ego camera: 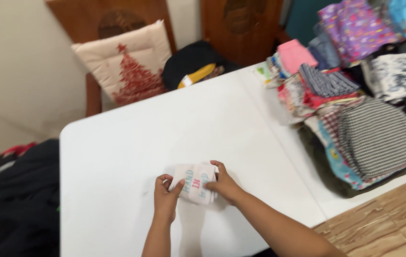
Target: The person folds several pieces of underwear and a t-shirt on a white table. They handle each item one at a time, fold it neatly, and place it on a growing stack. The items include patterned and solid-colored underwear and a black t-shirt.
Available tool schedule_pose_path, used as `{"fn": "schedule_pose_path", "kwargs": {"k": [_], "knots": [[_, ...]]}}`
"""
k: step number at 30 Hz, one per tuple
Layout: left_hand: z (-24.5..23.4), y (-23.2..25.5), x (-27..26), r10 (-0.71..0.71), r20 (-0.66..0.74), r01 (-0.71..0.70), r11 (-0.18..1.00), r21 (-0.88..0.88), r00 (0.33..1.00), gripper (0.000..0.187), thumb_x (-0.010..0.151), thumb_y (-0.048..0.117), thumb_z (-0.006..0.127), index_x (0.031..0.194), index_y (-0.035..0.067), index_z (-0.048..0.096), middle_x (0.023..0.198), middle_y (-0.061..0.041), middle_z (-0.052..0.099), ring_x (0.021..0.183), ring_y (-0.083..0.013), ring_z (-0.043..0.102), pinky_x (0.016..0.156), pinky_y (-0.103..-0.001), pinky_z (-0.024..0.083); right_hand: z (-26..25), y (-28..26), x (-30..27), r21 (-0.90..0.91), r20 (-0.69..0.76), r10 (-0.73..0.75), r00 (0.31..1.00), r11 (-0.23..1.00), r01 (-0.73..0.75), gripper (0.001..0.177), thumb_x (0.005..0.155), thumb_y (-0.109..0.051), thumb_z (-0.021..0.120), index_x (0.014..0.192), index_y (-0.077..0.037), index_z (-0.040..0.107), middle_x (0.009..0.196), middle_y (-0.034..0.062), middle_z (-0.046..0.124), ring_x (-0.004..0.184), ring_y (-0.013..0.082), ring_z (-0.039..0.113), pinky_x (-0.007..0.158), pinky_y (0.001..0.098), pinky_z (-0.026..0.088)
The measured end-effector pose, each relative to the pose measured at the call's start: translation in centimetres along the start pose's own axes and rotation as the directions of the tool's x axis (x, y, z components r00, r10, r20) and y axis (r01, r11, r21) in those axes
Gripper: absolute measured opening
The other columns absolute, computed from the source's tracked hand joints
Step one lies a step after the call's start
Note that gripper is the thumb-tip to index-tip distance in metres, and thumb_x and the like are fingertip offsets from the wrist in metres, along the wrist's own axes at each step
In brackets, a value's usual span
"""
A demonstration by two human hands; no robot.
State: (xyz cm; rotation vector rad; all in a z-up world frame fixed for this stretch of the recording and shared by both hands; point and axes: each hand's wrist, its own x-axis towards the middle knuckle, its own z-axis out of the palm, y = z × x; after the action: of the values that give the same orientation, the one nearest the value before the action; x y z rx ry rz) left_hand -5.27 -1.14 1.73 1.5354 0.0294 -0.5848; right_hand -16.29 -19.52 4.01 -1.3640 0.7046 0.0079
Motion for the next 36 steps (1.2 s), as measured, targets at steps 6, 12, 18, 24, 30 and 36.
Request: {"fn": "schedule_pose_path", "kwargs": {"k": [6,12,18,24,30,36], "knots": [[11.2,11.6,-3.2,0.025,0.375,-0.119,0.966,0.229,0.927,0.056,0.081,0.004,0.075,0.128,0.013,0.049,0.120,-0.011,0.070,0.106,-0.0201,0.069,0.085,-0.035,0.059,-9.0,-3.6,-1.8,-0.335,0.046,-0.360,0.932,0.873,0.354,0.120,0.074,-0.004,0.090,0.162,-0.021,0.011,0.158,0.0162,0.034,0.143,0.0234,0.035,0.113,0.0411,0.034],[22.6,11.3,0.8,0.111,0.622,-0.114,0.993,-0.036,0.775,0.068,0.085,0.007,0.076,0.144,0.015,0.043,0.116,-0.013,0.072,0.109,-0.0190,0.068,0.093,-0.034,0.056,-20.8,-7.6,-0.5,0.120,0.254,-0.244,0.936,0.968,0.219,0.079,0.082,-0.011,0.080,0.152,0.000,0.047,0.133,0.0186,0.064,0.120,0.0239,0.061,0.103,0.0389,0.052],[37.0,13.6,1.6,0.077,0.562,0.015,0.987,-0.158,0.824,0.085,0.086,0.005,0.067,0.151,0.033,0.021,0.115,-0.010,0.069,0.103,-0.0170,0.066,0.087,-0.035,0.055,-32.9,-16.1,1.7,-0.223,-0.102,-0.607,0.788,0.786,0.577,0.075,0.093,-0.013,0.070,0.156,-0.006,0.030,0.143,0.0136,0.055,0.132,0.0199,0.051,0.109,0.0331,0.042],[46.9,13.8,9.5,0.519,0.505,-0.615,0.788,0.031,0.690,0.045,0.097,0.002,0.065,0.140,0.013,0.060,0.128,-0.013,0.064,0.113,-0.0226,0.064,0.097,-0.033,0.053,-42.2,-22.1,9.1,-0.414,-0.052,-0.771,0.635,0.595,0.689,0.079,0.095,-0.011,0.067,0.161,-0.006,0.025,0.158,0.0180,0.044,0.143,0.0221,0.043,0.115,0.0327,0.033],[53.4,17.6,16.9,0.523,0.452,-0.605,0.794,0.049,0.723,0.062,0.085,-0.002,0.068,0.144,0.015,0.057,0.151,-0.013,0.044,0.133,-0.0265,0.052,0.105,-0.032,0.046,-46.3,-26.4,17.8,-0.405,-0.152,-0.771,0.618,0.619,0.673,0.050,0.100,-0.013,0.061,0.150,-0.015,0.054,0.144,0.0123,0.061,0.124,0.0187,0.059,0.104,0.0296,0.046],[55.5,5.7,29.5,0.353,0.392,-0.519,0.687,0.508,0.850,0.076,0.077,0.009,0.080,0.148,0.017,0.053,0.152,-0.019,0.042,0.140,-0.0342,0.044,0.113,-0.037,0.042,-49.1,-17.7,27.7,-0.620,-0.139,-0.558,0.818,0.693,0.367,0.043,0.101,-0.010,0.059,0.140,-0.025,0.068,0.101,0.0241,0.069,0.083,0.0273,0.065,0.079,0.0343,0.054]]}}
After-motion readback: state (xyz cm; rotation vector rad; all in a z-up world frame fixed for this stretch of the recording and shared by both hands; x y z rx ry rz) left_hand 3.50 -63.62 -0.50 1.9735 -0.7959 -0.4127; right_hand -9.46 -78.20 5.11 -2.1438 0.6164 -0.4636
